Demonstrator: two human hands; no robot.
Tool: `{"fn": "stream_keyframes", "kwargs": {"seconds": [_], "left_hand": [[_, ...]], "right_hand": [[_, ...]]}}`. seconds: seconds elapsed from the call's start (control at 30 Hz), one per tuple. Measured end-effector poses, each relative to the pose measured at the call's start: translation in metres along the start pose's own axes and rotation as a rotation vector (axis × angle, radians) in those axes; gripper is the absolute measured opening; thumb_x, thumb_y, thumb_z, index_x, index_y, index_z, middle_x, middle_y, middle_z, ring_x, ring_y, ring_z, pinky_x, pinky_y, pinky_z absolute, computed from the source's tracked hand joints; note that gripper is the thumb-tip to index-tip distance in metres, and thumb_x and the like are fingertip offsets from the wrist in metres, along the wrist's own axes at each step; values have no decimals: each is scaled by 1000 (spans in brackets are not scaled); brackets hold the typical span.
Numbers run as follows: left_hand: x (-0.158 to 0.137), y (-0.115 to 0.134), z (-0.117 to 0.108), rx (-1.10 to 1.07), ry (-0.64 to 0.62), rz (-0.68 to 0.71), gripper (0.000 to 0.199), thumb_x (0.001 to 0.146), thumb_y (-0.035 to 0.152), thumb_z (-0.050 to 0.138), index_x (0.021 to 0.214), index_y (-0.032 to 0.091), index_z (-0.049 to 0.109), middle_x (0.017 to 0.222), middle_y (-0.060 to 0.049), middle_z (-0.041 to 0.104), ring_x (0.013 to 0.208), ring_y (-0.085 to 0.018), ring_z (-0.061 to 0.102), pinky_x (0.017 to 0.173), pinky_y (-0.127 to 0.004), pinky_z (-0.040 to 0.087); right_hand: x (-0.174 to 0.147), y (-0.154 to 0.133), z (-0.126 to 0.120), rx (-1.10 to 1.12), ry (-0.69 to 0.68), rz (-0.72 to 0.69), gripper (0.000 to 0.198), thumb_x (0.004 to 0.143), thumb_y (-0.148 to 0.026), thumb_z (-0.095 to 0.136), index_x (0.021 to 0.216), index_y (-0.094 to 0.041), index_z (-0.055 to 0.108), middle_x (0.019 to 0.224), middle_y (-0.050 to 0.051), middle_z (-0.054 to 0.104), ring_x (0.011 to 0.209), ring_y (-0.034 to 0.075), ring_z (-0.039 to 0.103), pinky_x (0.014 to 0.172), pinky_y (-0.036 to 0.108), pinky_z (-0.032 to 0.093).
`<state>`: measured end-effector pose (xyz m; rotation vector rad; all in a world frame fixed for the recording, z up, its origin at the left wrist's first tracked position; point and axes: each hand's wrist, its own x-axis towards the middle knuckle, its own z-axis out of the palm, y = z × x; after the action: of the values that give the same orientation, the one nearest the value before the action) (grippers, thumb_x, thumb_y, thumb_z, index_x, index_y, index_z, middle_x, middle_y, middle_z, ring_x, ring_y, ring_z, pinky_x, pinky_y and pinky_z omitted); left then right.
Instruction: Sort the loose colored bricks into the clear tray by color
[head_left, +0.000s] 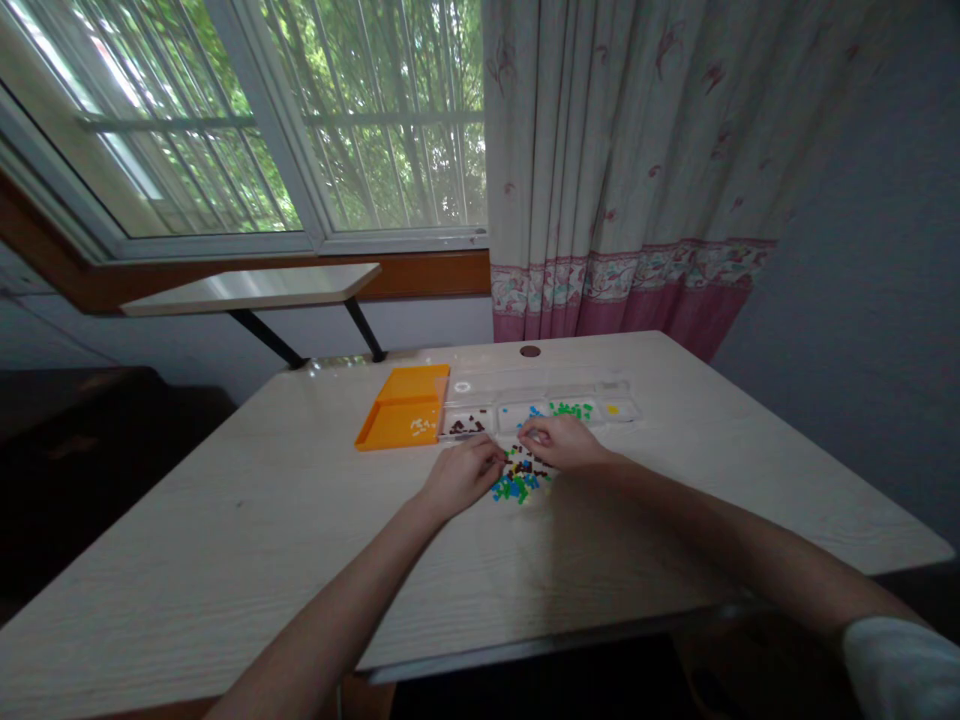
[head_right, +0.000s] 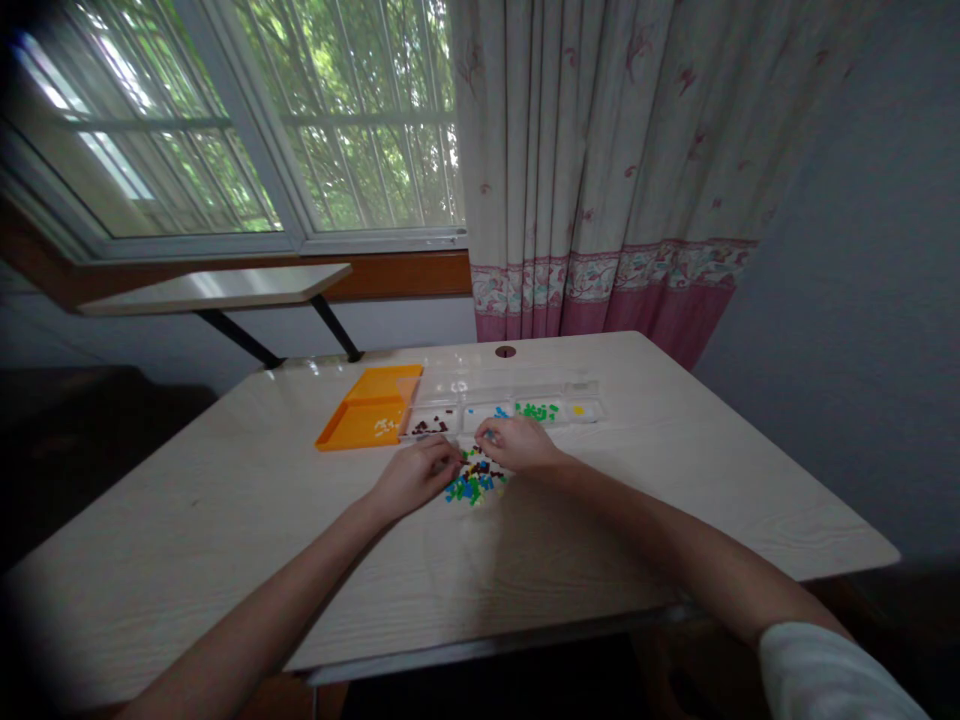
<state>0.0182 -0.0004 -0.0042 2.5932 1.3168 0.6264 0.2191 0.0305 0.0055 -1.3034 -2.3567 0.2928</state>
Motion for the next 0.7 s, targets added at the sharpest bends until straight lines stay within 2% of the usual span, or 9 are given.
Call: {"fn": "stream_keyframes", "kwargs": {"seconds": [0.13,0.37,0.53,0.7], "left_hand": [[1,2,0,-112,95,5,12,80,21,49,81,17,61,79,-3,60,75,-13,55,66,-23,42],[0,8,3,-216,130,9,8,77,17,52,78,16,61,75,-2,58,72,-12,53,64,-22,41],[0,8,3,-253,171,-23,10,77,20,55,83,17,62,75,-1,59,67,-11,52,62,-21,40],[1,9,2,-272,193,-37,10,77,23,58,83,18,64,72,0,59,64,-10,52,62,-21,41]], "right_hand": [[-17,0,6,46,-10,-10,19,79,-33,53,86,-24,67,57,-3,58,51,9,49,51,19,30],[-22,-8,15,58,27,-75,19,77,-33,56,88,-24,68,58,-2,61,52,9,50,53,19,32],[-22,-5,13,121,62,-32,20,79,-34,54,88,-23,68,65,-1,64,55,9,51,55,18,34],[-23,-6,12,152,81,-15,21,79,-35,54,88,-23,68,60,-2,60,51,8,47,51,18,32]]}}
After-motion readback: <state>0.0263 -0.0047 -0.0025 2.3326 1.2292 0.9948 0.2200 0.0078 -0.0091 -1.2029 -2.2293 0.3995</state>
